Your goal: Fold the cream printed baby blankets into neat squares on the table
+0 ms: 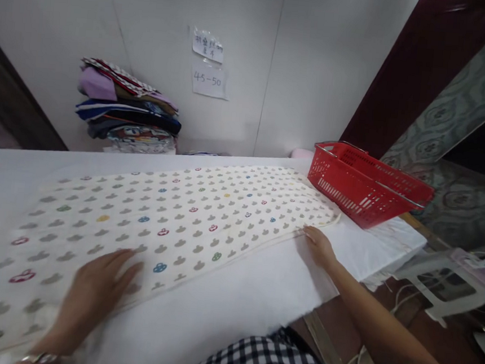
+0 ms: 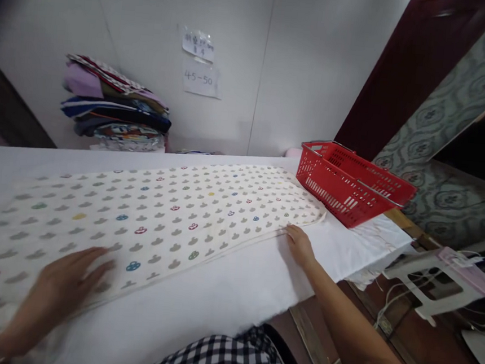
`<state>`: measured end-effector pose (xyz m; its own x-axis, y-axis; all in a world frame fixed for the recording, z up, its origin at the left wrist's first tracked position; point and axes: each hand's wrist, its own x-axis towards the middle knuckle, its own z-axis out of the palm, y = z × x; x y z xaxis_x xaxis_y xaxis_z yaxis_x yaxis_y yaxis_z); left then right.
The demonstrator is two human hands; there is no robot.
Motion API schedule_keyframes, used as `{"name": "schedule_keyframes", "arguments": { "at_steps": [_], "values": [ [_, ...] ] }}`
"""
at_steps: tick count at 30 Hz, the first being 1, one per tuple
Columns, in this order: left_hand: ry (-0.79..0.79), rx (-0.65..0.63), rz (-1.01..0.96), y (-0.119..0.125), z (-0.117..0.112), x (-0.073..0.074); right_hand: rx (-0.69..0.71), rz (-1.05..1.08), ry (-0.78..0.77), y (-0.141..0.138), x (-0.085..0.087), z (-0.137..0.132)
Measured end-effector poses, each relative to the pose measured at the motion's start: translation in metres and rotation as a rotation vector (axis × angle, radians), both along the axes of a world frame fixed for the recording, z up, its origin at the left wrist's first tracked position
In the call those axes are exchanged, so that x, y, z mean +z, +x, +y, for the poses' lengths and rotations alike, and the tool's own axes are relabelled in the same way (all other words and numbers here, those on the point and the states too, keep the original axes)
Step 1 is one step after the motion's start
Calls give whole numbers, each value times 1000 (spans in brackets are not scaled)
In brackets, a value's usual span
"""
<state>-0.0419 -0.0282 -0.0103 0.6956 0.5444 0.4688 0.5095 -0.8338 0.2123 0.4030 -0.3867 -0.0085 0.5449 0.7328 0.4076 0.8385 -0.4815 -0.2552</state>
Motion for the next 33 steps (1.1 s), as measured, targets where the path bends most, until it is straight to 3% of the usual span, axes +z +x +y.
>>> {"name": "schedule_keyframes", "arguments": {
  "at_steps": [4, 6, 9, 19, 24, 33],
  "values": [
    [-84, -271, 57, 69, -64, 24, 184, -38, -20, -9, 3, 33],
    [-151, -367, 108, 95, -88, 26, 270, -52, -70, -13, 4, 47],
    [-207, -398, 139, 117, -107, 22, 311, -50, -144, -12, 5, 54],
    [-232, -298, 168, 128, -113, 19, 438, -106, -306, 3, 17, 57],
    [-193, -325, 174, 131, -118, 19, 416, -155, -304, 5, 13, 59],
    [-150, -312, 181, 131, -121, 19, 411, -165, -272, -3, 13, 38]
  ]
}}
